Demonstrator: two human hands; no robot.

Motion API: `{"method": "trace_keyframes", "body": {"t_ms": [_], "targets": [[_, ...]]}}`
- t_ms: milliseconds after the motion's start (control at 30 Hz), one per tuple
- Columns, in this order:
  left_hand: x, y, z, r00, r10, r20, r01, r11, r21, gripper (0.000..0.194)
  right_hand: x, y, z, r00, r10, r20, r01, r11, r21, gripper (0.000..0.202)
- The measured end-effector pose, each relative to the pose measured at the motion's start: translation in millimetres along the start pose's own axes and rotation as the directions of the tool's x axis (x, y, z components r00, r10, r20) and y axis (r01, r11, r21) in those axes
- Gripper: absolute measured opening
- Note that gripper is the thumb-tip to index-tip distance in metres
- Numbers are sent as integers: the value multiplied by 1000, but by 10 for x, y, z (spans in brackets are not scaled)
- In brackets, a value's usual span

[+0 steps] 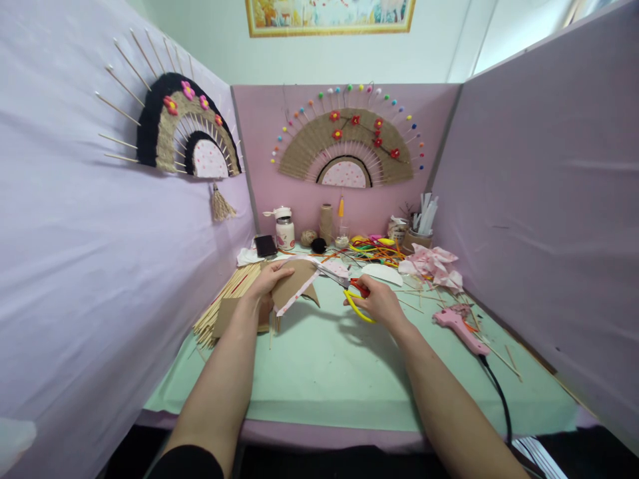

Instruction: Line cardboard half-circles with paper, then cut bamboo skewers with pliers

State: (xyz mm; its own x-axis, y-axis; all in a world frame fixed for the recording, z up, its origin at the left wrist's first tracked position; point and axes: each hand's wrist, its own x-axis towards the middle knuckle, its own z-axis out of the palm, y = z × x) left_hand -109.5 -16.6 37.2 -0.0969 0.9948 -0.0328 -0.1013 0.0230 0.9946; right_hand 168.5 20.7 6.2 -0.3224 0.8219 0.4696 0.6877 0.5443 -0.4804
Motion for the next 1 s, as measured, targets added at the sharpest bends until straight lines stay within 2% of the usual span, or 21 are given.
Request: {"method": "trace_keyframes", "body": {"t_ms": [400,600,1000], "targets": [[24,-16,-12,1000,0,-11,0,999,33,49,4,32,24,1000,23,1,-24,999,22,38],[26,7,-15,999,3,32,-5,998,55,57,13,27,31,999,-40,-1,40,997,69,38],[2,7,-3,998,-11,69,6,998,69,53,11,25,37,999,-34,3,34,998,60,40]]}}
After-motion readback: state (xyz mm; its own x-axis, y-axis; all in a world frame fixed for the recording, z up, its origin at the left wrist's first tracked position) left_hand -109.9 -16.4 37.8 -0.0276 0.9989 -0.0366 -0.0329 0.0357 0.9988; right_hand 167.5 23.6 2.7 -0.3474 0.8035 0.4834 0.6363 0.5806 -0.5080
